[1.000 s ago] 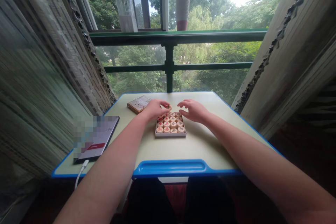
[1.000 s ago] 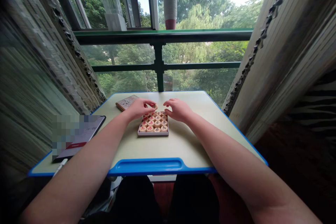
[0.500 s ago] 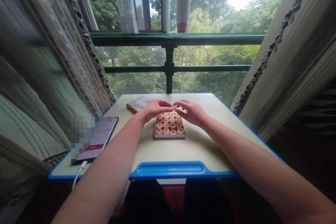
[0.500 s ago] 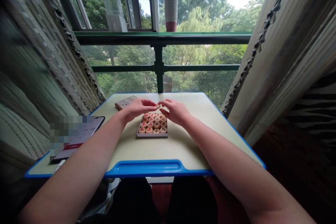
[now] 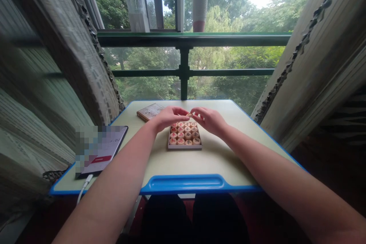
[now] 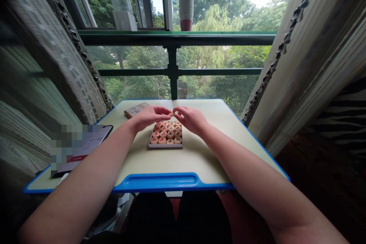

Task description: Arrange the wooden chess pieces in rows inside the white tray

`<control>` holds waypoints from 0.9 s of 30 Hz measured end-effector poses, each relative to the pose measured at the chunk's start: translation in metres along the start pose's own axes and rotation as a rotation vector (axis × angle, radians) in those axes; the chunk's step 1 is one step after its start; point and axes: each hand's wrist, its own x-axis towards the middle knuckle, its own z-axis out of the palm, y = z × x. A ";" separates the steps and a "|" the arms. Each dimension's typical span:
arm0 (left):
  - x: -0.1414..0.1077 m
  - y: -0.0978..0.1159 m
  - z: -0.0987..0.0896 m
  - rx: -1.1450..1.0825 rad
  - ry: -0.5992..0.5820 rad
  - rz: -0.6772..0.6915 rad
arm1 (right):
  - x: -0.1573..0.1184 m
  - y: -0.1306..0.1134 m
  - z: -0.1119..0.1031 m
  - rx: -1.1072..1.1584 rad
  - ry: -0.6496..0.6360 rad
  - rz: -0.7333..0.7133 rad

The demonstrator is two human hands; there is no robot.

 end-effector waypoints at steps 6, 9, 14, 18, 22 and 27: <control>0.001 -0.002 0.000 -0.035 0.013 0.041 | 0.001 -0.003 -0.003 0.051 0.005 0.026; 0.002 -0.002 0.000 -0.065 0.025 0.038 | 0.001 -0.005 -0.005 0.110 0.005 0.050; 0.000 0.001 -0.002 -0.055 0.060 0.035 | 0.006 -0.010 -0.012 0.170 0.157 0.157; 0.000 0.002 -0.002 -0.053 0.063 0.043 | 0.010 -0.015 -0.015 0.362 0.090 0.219; 0.001 0.001 -0.001 -0.044 0.063 0.023 | 0.010 -0.020 -0.010 0.680 -0.011 0.376; 0.002 0.002 -0.001 -0.032 0.064 0.059 | 0.013 -0.021 -0.009 0.949 -0.006 0.556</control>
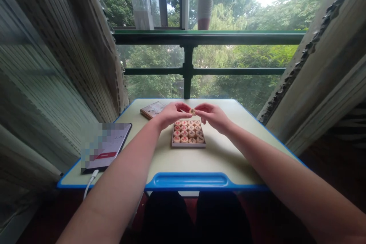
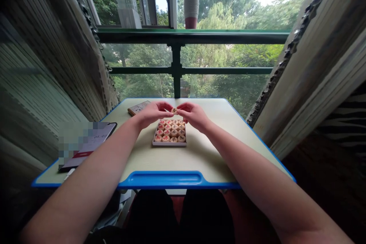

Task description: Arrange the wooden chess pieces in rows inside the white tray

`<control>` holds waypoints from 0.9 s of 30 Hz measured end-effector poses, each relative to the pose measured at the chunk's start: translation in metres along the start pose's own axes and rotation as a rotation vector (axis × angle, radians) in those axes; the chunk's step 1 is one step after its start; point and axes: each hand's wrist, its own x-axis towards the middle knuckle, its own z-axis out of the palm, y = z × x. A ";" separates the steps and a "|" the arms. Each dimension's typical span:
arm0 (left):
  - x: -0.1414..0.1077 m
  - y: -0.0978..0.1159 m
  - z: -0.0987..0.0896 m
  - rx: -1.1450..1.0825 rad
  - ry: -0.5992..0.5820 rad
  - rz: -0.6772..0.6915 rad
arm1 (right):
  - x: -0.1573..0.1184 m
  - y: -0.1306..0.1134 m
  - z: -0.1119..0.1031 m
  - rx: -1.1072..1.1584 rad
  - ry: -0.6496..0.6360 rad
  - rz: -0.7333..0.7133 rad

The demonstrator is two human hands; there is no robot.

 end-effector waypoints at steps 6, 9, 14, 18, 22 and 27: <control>0.001 -0.003 -0.001 0.029 0.029 0.068 | 0.001 0.002 0.002 0.091 0.036 0.047; 0.002 -0.005 -0.002 0.043 0.006 0.088 | 0.001 0.005 0.003 0.094 0.029 0.045; 0.002 -0.005 -0.001 0.044 0.005 0.100 | 0.001 0.006 0.002 0.083 0.018 0.040; 0.002 -0.006 -0.002 0.029 0.010 0.086 | 0.001 0.007 0.001 0.046 0.025 0.013; 0.002 -0.005 -0.002 0.009 0.007 0.071 | 0.001 0.009 0.001 0.025 -0.010 0.028; 0.000 -0.004 -0.002 -0.027 0.017 0.046 | 0.002 0.009 0.001 0.009 -0.015 0.048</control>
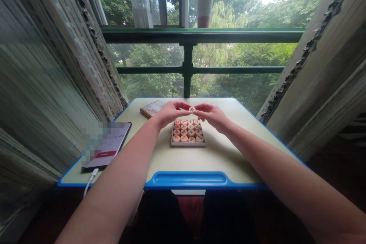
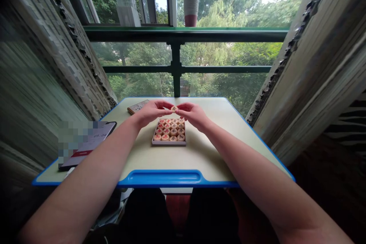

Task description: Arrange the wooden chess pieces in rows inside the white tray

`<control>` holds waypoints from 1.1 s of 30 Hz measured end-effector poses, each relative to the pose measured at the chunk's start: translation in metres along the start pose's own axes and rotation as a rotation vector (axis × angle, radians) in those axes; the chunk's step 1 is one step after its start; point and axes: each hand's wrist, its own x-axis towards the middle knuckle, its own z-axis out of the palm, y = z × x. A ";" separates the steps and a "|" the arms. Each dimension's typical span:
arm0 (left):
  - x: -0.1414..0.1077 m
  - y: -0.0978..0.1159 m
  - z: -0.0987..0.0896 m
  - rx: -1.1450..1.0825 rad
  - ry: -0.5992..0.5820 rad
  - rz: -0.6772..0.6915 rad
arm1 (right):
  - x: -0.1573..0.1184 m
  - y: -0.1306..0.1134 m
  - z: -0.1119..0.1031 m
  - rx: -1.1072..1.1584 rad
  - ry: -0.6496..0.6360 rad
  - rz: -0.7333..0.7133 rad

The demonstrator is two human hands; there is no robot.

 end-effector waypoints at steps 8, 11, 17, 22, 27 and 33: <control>0.000 0.002 0.002 0.020 0.016 0.017 | -0.001 0.000 -0.003 0.000 -0.014 0.013; 0.000 0.002 0.004 0.026 0.012 0.006 | 0.000 0.000 -0.003 -0.009 -0.014 0.007; -0.002 0.003 0.004 0.035 -0.031 -0.039 | 0.000 0.002 -0.005 -0.087 -0.023 0.004; -0.003 0.005 0.004 0.027 -0.019 -0.062 | 0.001 -0.002 -0.011 -0.134 -0.065 0.007; 0.000 0.004 0.004 0.002 0.150 -0.044 | -0.002 -0.007 -0.014 -0.277 -0.294 0.019; 0.000 0.007 0.005 0.013 0.177 -0.011 | -0.010 -0.017 -0.011 -0.559 -0.553 -0.047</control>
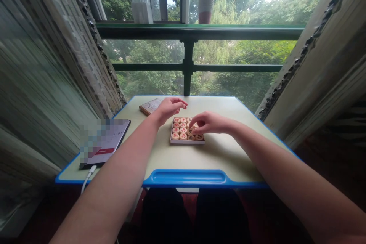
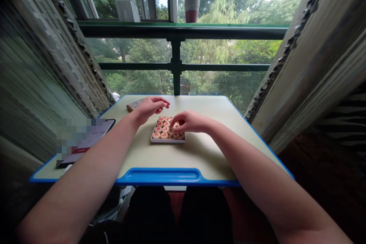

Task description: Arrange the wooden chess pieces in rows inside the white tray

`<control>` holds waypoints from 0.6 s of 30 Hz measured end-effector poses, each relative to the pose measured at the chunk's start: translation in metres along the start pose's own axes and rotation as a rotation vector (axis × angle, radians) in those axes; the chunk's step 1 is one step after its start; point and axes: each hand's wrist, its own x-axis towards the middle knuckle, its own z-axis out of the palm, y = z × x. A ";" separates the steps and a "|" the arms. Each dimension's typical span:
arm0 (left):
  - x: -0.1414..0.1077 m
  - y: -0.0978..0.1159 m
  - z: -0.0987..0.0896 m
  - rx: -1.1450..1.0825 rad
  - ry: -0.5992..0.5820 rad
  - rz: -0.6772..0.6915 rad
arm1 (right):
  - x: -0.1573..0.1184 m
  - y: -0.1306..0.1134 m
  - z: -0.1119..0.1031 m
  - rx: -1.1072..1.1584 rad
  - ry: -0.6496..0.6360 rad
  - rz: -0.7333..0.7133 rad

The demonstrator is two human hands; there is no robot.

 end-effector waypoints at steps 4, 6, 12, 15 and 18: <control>-0.001 0.001 0.002 -0.002 -0.007 -0.023 | -0.002 -0.009 -0.001 -0.072 -0.089 0.004; -0.001 0.001 0.002 -0.007 -0.012 -0.032 | -0.003 -0.011 -0.001 -0.095 -0.116 0.012; -0.001 0.002 0.002 0.000 -0.004 -0.017 | -0.002 -0.011 0.000 -0.145 -0.109 0.012; -0.001 0.001 0.001 0.003 -0.006 -0.020 | -0.002 -0.012 -0.001 -0.176 -0.102 0.015; 0.000 -0.001 0.000 0.004 -0.017 -0.021 | -0.003 -0.014 0.000 -0.199 -0.093 0.013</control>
